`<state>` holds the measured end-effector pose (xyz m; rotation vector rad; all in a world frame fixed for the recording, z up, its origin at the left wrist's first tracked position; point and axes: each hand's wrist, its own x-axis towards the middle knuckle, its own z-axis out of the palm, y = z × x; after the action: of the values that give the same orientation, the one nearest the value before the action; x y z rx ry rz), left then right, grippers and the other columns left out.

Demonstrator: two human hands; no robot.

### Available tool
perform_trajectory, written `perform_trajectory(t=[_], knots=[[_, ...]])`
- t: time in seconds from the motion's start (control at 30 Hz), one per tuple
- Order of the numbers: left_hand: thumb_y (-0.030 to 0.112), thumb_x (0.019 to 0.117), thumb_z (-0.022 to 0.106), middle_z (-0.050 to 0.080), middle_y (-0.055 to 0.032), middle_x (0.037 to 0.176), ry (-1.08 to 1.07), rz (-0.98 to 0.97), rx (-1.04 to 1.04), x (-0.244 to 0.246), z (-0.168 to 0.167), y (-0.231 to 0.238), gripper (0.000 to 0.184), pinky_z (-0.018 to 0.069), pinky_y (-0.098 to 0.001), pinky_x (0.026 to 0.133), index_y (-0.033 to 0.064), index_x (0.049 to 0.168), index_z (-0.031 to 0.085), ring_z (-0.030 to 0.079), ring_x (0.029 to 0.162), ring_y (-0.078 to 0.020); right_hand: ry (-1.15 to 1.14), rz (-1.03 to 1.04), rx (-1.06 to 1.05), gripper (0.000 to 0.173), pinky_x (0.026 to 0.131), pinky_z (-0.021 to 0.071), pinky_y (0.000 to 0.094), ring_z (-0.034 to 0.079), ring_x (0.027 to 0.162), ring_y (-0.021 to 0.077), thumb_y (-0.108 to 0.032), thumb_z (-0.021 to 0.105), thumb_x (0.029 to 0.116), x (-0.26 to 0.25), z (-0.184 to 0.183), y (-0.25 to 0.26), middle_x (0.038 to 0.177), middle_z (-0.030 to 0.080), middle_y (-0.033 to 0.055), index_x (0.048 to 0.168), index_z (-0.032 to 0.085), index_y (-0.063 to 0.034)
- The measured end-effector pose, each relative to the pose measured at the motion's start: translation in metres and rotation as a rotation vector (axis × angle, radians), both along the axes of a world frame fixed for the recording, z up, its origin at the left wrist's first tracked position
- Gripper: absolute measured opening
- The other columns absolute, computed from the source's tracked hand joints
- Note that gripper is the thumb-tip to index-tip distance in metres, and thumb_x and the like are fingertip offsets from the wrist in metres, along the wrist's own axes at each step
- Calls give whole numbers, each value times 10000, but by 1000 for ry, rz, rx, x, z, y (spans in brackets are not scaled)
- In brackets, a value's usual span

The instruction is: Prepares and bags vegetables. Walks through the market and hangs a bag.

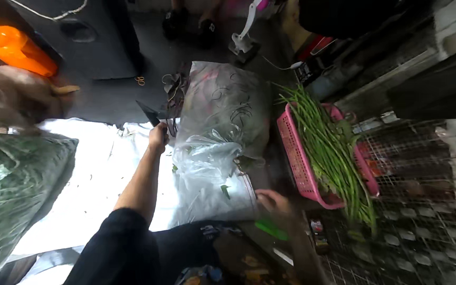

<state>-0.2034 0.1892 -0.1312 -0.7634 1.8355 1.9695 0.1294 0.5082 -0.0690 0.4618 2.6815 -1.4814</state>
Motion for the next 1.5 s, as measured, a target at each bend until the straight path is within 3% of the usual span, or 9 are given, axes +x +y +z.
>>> perform_trajectory(t=[0.17,0.4,0.5,0.6,0.8,0.97,1.13,1.4,1.5], knots=[[151,1010,528,562,41,684,334,-115,133,125,43,-18,81,506,-230,561,87,1000,577,527,551,-54,251,96,-218,271,827,614,265,719,886,92,-142,569,1024,-31,31,-40,1003,745,61,1196,680,35],[330,907,685,681,-22,817,659,-651,-364,230,112,-9,392,576,-318,672,-5,1108,656,653,710,-87,316,298,-307,771,1023,566,363,646,1216,182,-471,650,977,-68,88,-146,1342,642,143,1502,418,44],[455,857,751,720,-177,1014,761,-1026,-489,240,127,0,658,595,-522,787,-53,1253,616,723,873,-298,248,104,-282,659,905,600,329,693,1015,100,-364,716,933,-67,90,-171,1134,712,49,1431,482,0],[637,841,735,694,-115,1036,779,-1266,-475,242,130,-4,777,585,-463,813,18,1291,600,690,900,-254,193,-84,-453,374,782,616,359,708,820,154,-156,630,958,-61,79,-165,908,726,57,1311,617,-34],[337,943,703,701,-101,1116,1198,-820,-536,229,130,28,308,554,-452,913,110,1148,736,667,1056,-265,378,-317,-451,281,744,628,375,699,763,184,-84,592,942,-23,58,-116,908,704,65,1211,616,-6],[349,833,813,496,-186,1503,1220,-879,-895,159,130,84,782,368,-650,1089,244,1529,473,439,1405,-423,120,-489,-361,205,601,582,283,627,588,120,-159,545,1045,-16,38,-88,711,636,23,1075,627,26],[214,991,628,737,-105,964,1134,-853,-908,146,133,74,179,519,-518,943,89,1023,753,703,970,-296,50,-350,-350,301,491,530,267,557,469,94,-266,551,1063,-31,23,-75,592,580,-5,983,634,12],[229,988,649,726,-56,904,1046,-716,-962,189,152,82,154,530,-481,872,112,981,749,700,900,-237,141,-63,-348,268,518,552,274,586,485,97,-231,582,1050,-102,12,-61,607,607,14,970,654,14],[182,990,635,711,-60,895,988,-617,-970,199,164,76,126,537,-484,826,107,977,737,691,876,-240,-19,149,-62,382,646,599,397,669,615,181,-387,608,1018,-92,-6,-53,719,676,70,1026,691,-15]])
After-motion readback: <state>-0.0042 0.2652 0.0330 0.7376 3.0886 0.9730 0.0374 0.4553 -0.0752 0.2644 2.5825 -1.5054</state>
